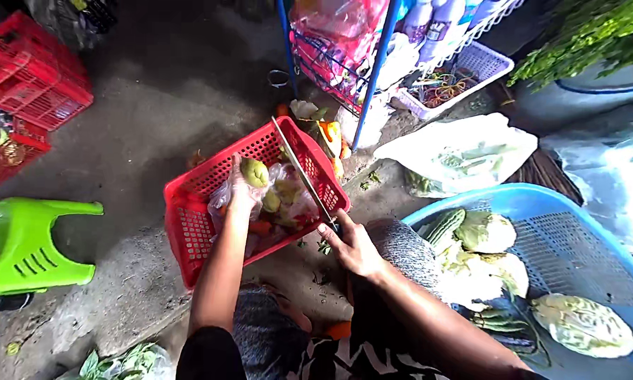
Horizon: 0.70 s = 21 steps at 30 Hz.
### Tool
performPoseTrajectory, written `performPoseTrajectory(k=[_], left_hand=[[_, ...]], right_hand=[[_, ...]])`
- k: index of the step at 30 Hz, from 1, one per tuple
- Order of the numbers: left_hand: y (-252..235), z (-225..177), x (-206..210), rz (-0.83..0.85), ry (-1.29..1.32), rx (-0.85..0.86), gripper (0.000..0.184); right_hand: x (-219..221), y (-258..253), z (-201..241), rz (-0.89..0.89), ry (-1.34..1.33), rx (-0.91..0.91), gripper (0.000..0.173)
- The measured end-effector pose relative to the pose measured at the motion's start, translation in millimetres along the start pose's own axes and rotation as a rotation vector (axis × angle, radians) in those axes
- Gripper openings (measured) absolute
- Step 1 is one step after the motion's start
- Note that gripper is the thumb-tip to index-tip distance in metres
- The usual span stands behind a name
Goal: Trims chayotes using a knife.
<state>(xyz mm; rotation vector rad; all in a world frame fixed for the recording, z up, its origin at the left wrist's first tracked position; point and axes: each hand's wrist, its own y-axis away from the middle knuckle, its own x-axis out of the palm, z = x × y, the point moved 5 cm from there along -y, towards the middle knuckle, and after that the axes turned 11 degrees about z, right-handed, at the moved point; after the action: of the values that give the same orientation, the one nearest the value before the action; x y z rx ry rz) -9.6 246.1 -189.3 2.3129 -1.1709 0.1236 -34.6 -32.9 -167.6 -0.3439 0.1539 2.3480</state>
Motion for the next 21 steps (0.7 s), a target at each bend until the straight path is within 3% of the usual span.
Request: performPoseTrajectory(k=[3, 6, 12, 21], left_hand=[[51, -10, -8, 0.084, 0.239, 0.119, 0.044], [92, -6, -8, 0.039, 0.44, 0.153, 0.029], [125, 0, -2, 0.05, 0.568, 0.177, 0.034], [142, 3, 5, -0.058, 0.641, 0.122, 0.031]], right_hand=[[14, 4, 19, -0.033, 0.167, -0.136, 0.045], [30, 8, 40, -0.06, 0.33, -0.194, 0.04], [46, 11, 68, -0.127, 0.608, -0.369, 0.035], [70, -3, 53, -0.239, 0.755, -0.447, 0.034]])
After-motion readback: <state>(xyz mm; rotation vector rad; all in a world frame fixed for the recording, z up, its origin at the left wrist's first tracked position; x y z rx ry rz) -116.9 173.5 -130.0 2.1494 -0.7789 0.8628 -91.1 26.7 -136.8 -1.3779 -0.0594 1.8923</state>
